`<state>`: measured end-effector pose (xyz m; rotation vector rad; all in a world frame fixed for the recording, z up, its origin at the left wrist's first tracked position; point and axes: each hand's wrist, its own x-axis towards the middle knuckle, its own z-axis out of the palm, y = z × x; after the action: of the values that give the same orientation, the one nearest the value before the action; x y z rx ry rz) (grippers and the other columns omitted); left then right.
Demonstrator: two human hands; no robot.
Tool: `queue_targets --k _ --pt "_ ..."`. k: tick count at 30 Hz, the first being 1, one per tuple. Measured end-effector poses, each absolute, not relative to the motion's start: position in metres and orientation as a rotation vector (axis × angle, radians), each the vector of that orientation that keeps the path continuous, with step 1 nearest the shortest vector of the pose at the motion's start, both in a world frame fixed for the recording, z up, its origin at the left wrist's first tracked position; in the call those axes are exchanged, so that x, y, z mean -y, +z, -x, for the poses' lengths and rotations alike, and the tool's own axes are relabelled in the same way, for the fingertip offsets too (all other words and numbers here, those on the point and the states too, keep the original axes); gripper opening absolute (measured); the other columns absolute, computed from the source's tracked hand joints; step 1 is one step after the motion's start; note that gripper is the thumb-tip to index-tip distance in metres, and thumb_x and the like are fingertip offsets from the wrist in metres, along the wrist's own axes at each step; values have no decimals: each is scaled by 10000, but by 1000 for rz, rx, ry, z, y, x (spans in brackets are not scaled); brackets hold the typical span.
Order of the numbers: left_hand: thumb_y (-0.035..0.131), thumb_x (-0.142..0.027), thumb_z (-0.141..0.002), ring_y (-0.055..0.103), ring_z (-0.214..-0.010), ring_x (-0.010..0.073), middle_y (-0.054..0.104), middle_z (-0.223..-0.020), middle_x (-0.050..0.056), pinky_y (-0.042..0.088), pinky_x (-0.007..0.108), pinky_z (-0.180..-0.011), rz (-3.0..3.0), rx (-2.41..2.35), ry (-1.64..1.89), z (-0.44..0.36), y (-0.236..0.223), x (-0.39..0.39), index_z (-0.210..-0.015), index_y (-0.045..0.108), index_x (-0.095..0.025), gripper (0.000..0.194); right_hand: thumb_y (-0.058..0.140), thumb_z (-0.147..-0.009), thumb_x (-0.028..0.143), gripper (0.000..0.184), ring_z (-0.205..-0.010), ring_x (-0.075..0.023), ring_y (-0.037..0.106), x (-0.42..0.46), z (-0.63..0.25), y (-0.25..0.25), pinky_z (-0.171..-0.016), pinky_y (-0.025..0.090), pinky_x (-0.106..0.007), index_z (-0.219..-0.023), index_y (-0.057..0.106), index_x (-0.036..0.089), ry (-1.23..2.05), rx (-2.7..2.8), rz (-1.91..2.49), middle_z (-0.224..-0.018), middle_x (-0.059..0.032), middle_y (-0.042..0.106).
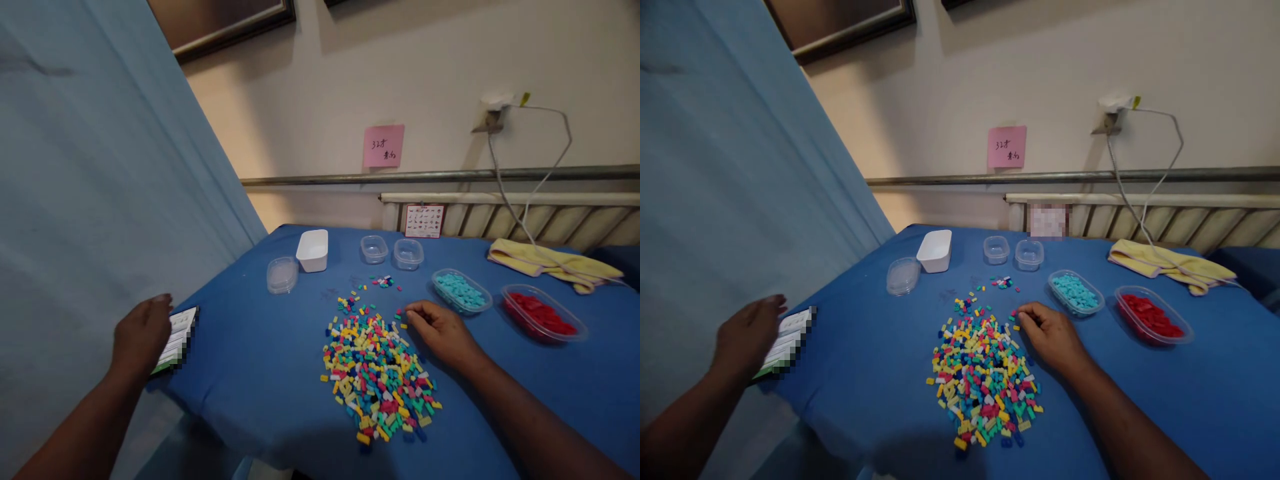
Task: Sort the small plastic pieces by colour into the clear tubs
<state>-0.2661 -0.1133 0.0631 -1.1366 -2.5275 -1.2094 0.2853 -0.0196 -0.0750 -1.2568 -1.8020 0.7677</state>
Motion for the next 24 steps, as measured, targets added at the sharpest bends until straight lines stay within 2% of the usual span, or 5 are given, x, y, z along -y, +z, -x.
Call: queue_targets --k 5,13,17,20,24 --pt "556 -578 -984 725 -1006 266 765 -1159 103 578 386 -917 1863 2262 -1526 172 51 74 -1221 727 -149 518 557 -998 507 363 -868 -257 743 22 -283 -76 -783 557 -365 -1045 785 228 700 1794 1295 -950 -55 809" --pt "456 -485 -1054 637 -1311 294 695 -1383 164 459 453 -1166 2741 1816 -1294 39 -9 -26 -1358 699 -147 516 583 -998 489 362 -1111 -300 717 20 -281 -71 -1013 539 -455 -1126 767 206 422 1784 1260 -1165 -120 780" --pt "451 -430 -1028 568 -1413 312 635 -1482 177 385 472 -1241 2936 1737 -1006 6 -26 -77 -1406 683 -136 532 552 -1028 469 338 -1144 -297 709 16 -278 -67 -1038 534 -460 -1135 758 223 447 1769 1255 -1189 -115 777" --pt "449 -457 -1016 630 -1331 337 671 -1430 183 457 477 -1179 3070 1752 -876 -12 -26 -91 -1396 694 -116 567 537 -1045 453 330 -1139 -286 707 14 -278 -65 -1037 536 -458 -1145 752 224 478 1759 1248 -1196 -111 773" --pt "459 -585 -1014 717 -1133 324 777 -1210 117 548 451 -1028 3110 1779 -958 -1 -7 -78 -1229 783 -197 549 533 -1047 431 306 -1139 -281 704 12 -281 -66 -1041 537 -454 -1124 755 235 507 1755 1227 -1197 -105 775"
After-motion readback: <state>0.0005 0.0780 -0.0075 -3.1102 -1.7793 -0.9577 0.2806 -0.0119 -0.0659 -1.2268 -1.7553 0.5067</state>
